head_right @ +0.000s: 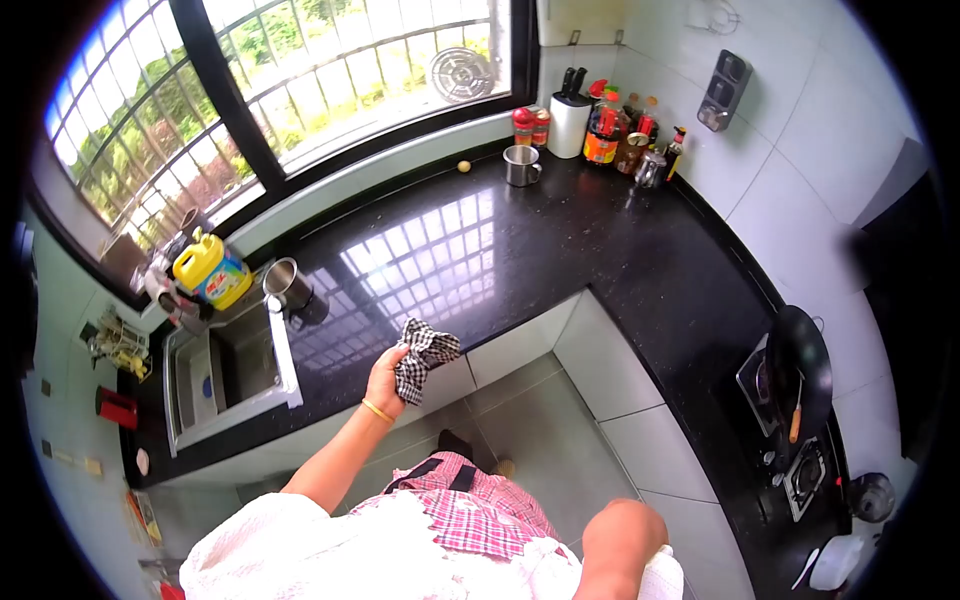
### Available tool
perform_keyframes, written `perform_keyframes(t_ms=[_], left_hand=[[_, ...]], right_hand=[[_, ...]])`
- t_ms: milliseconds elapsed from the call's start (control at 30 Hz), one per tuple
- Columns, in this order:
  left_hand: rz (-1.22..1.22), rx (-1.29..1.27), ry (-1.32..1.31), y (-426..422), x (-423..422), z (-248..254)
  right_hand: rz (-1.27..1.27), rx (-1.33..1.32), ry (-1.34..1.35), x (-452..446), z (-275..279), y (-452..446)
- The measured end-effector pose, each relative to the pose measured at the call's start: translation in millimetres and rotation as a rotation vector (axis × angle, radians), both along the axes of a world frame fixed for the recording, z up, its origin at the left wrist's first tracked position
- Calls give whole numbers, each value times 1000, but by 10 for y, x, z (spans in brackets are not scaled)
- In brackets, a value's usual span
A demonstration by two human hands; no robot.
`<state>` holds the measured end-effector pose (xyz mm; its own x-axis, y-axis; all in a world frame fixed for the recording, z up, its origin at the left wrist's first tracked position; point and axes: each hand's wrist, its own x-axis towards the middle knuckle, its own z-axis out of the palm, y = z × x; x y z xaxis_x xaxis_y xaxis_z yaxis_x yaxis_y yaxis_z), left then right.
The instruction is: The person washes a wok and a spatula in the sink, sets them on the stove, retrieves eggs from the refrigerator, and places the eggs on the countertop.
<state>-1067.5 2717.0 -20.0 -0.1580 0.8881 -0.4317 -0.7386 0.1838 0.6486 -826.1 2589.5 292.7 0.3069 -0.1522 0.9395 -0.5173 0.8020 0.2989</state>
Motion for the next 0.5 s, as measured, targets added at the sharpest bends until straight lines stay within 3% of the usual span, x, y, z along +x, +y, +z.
perform_keyframes(t_ms=[200,300,400,500], left_hand=[[-40,-31,-2,1089,-232,-363],[-60,-40,15,1681,-352,-569],[-88,-33,35,2097,-388,-561],[-158,-30,65,2370,-359,-611]], right_hand=[[-209,161,105,-23,-175,591],[-547,-194,-457,210,-406,603],[-1061,-362,-847,76,-536,1183],[-1134,-834,-1177,-76,-1185,1839]])
